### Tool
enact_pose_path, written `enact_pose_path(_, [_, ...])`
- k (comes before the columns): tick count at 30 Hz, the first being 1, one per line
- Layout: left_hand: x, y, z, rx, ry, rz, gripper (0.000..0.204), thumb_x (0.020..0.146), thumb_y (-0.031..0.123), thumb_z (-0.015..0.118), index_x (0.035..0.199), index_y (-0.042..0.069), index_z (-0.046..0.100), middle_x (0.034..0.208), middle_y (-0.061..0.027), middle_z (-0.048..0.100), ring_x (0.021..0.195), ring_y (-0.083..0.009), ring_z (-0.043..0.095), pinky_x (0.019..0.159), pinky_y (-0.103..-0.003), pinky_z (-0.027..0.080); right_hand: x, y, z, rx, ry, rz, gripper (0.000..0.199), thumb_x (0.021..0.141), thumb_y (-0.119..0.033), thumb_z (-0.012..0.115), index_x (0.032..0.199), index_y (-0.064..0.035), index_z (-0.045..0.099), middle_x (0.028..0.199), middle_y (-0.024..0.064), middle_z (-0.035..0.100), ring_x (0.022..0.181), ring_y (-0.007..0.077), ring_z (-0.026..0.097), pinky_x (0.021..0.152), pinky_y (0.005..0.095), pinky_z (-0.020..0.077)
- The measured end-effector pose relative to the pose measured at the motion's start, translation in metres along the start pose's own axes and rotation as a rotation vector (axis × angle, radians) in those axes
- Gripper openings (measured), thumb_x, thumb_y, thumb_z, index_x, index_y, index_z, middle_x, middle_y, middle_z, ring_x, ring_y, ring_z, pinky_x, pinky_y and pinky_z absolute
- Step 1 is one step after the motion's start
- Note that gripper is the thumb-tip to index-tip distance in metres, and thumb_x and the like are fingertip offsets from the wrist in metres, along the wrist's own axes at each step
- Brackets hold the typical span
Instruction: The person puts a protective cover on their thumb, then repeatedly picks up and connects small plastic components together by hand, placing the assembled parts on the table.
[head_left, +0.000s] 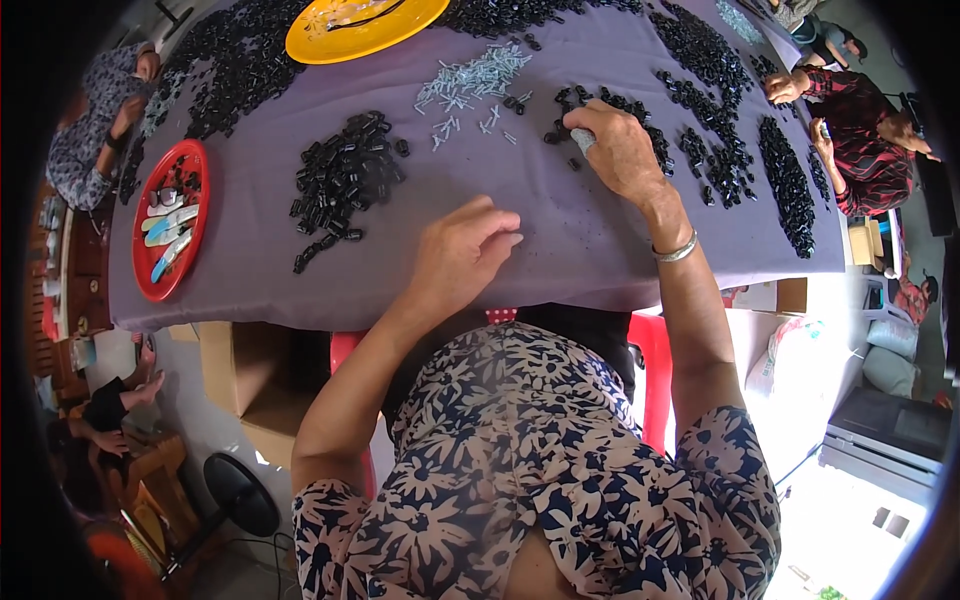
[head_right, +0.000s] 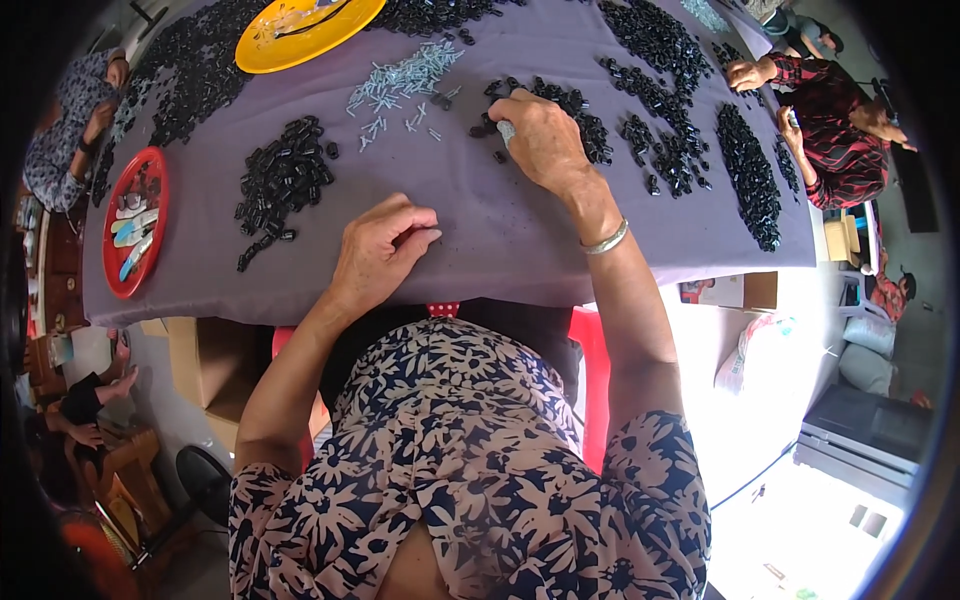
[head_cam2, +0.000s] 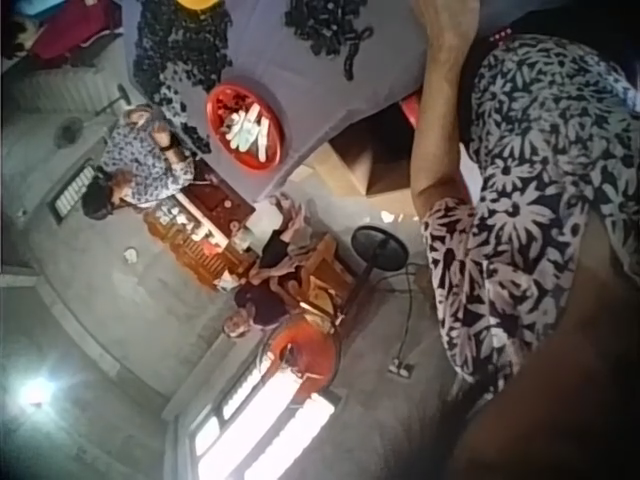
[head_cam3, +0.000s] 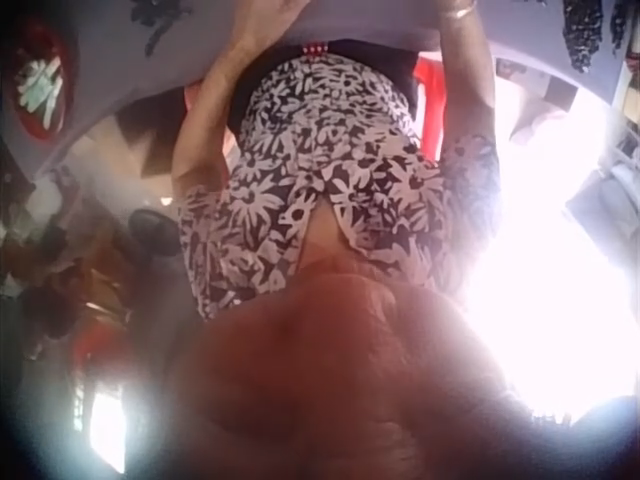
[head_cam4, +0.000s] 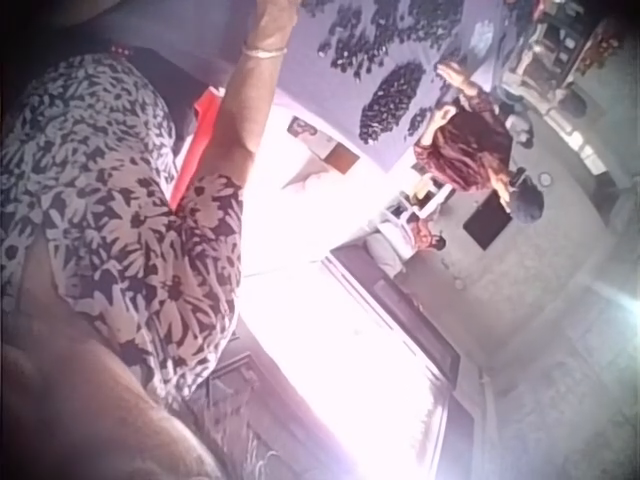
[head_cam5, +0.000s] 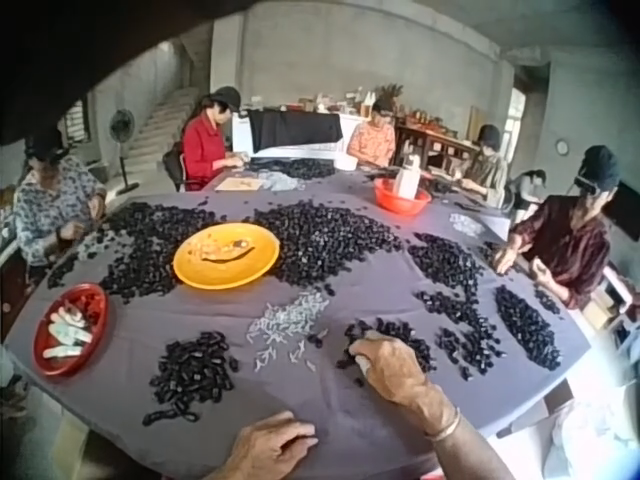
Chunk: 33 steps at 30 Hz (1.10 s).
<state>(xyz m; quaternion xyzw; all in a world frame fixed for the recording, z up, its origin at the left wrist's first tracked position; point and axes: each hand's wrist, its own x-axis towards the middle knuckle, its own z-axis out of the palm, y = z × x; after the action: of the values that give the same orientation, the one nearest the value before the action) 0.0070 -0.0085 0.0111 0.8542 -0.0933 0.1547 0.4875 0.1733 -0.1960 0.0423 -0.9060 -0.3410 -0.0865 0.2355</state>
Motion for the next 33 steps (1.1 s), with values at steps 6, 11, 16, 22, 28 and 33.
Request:
enact_pose_path(6, [-0.002, 0.001, -0.003, -0.002, -0.007, 0.000, 0.013, 0.081, 0.002, 0.071, 0.093, 0.002, 0.066, 0.077, -0.0051, 0.058, 0.063, -0.0159, 0.056, 0.059, -0.028, 0.045, 0.009, -0.001, -0.001, 0.062, 0.040, -0.012, 0.025, 0.079, 0.005, 0.058, 0.100, -0.0051, 0.068, 0.095, 0.0116, 0.065, 0.087, 0.0358, 0.063, 0.076, 0.0417, 0.0499])
enact_pose_path(11, [-0.003, 0.000, -0.003, 0.019, -0.010, 0.018, 0.012, 0.081, 0.002, 0.071, 0.092, 0.002, 0.066, 0.077, -0.0049, 0.058, 0.063, -0.0169, 0.056, 0.058, -0.029, 0.045, 0.022, 0.001, 0.004, -0.128, -0.022, -0.283, 0.026, 0.072, 0.009, 0.056, 0.092, -0.0050, 0.066, 0.085, 0.0107, 0.063, 0.083, 0.0335, 0.064, 0.072, 0.0402, 0.0503])
enact_pose_path(16, [-0.003, -0.001, 0.000, -0.014, 0.001, 0.039, 0.013, 0.081, 0.003, 0.070, 0.093, 0.003, 0.065, 0.076, -0.0053, 0.057, 0.062, -0.0192, 0.056, 0.056, -0.032, 0.045, 0.030, 0.003, -0.001, -0.031, -0.122, -0.236, 0.020, 0.069, 0.009, 0.057, 0.085, -0.0027, 0.061, 0.080, 0.0109, 0.061, 0.075, 0.0342, 0.061, 0.067, 0.0415, 0.0476])
enact_pose_path(22, [-0.002, -0.004, 0.000, 0.008, 0.012, 0.089, 0.013, 0.081, 0.002, 0.070, 0.093, 0.003, 0.066, 0.074, -0.0054, 0.055, 0.062, -0.0178, 0.056, 0.055, -0.031, 0.043, 0.012, -0.007, -0.001, -0.048, -0.063, -0.301, 0.012, 0.073, 0.006, 0.061, 0.084, -0.0001, 0.059, 0.075, 0.0119, 0.059, 0.069, 0.0273, 0.060, 0.065, 0.0380, 0.0466])
enact_pose_path(28, [-0.004, -0.008, -0.001, -0.313, 0.284, -0.066, 0.027, 0.081, 0.003, 0.073, 0.107, 0.006, 0.065, 0.083, -0.0035, 0.056, 0.067, -0.0126, 0.056, 0.059, -0.026, 0.045, -0.027, -0.069, 0.005, 0.984, -0.284, 0.290, 0.005, 0.089, -0.007, 0.067, 0.094, -0.0049, 0.067, 0.078, -0.0035, 0.060, 0.067, 0.0056, 0.052, 0.060, 0.0217, 0.0430])
enact_pose_path(33, [0.002, -0.015, -0.014, -0.492, 0.196, 0.106, 0.029, 0.081, -0.007, 0.070, 0.108, 0.000, 0.065, 0.097, -0.0069, 0.058, 0.086, -0.0145, 0.062, 0.074, -0.026, 0.053, -0.049, -0.082, 0.027, 1.724, -0.484, 0.604, 0.019, 0.092, -0.012, 0.065, 0.108, -0.0029, 0.063, 0.086, 0.0009, 0.062, 0.072, 0.0068, 0.054, 0.061, 0.0232, 0.0435])
